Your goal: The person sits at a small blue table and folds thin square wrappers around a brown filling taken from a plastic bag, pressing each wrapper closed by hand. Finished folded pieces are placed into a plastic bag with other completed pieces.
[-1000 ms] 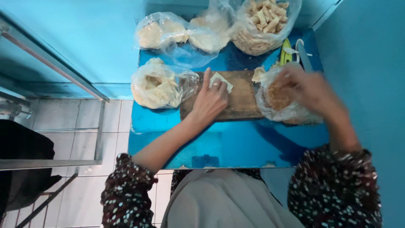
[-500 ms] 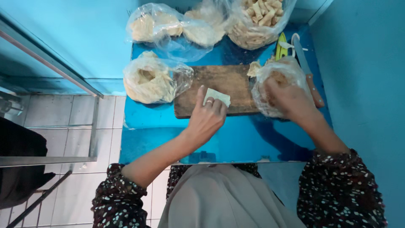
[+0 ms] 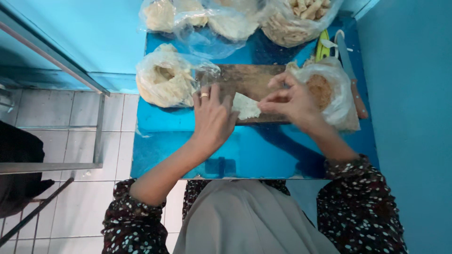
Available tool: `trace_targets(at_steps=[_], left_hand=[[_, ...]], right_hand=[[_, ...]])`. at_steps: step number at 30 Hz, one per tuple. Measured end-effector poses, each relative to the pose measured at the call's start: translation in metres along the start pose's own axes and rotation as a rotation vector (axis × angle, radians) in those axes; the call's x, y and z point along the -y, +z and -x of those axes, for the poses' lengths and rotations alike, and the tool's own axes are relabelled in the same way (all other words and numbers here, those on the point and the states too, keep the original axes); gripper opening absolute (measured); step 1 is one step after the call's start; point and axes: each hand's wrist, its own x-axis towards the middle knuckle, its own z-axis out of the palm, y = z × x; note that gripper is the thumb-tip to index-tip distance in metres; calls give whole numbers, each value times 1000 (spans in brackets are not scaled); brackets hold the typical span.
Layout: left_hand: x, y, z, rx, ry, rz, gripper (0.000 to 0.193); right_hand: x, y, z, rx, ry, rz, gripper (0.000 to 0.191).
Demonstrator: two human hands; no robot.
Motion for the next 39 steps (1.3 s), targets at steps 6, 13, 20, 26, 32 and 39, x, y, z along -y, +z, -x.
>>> trace_targets(at_steps=[6,13,20,26,32,39], left_hand=[[-3,3,-1,70,-63,-98,42],[0,6,5,101,-53,-126,34],[-2,6,7,45,-12,-29,19],[-5,3,2,39,-30,119,14],[-7,-2,0,41,-108,356,24],[-6,0,-1,53,-196,501,23]], right_hand=[[-19,48,6,-45,-438,600,32],[-8,46,20,-82,-983,1260,38],[13,29,29,-293,-455,1147,50],[3,38,22,-216,-415,902,44],[-9,33,14,-193,-77,444,46],[-21,30,13,-174,-122,309,52]])
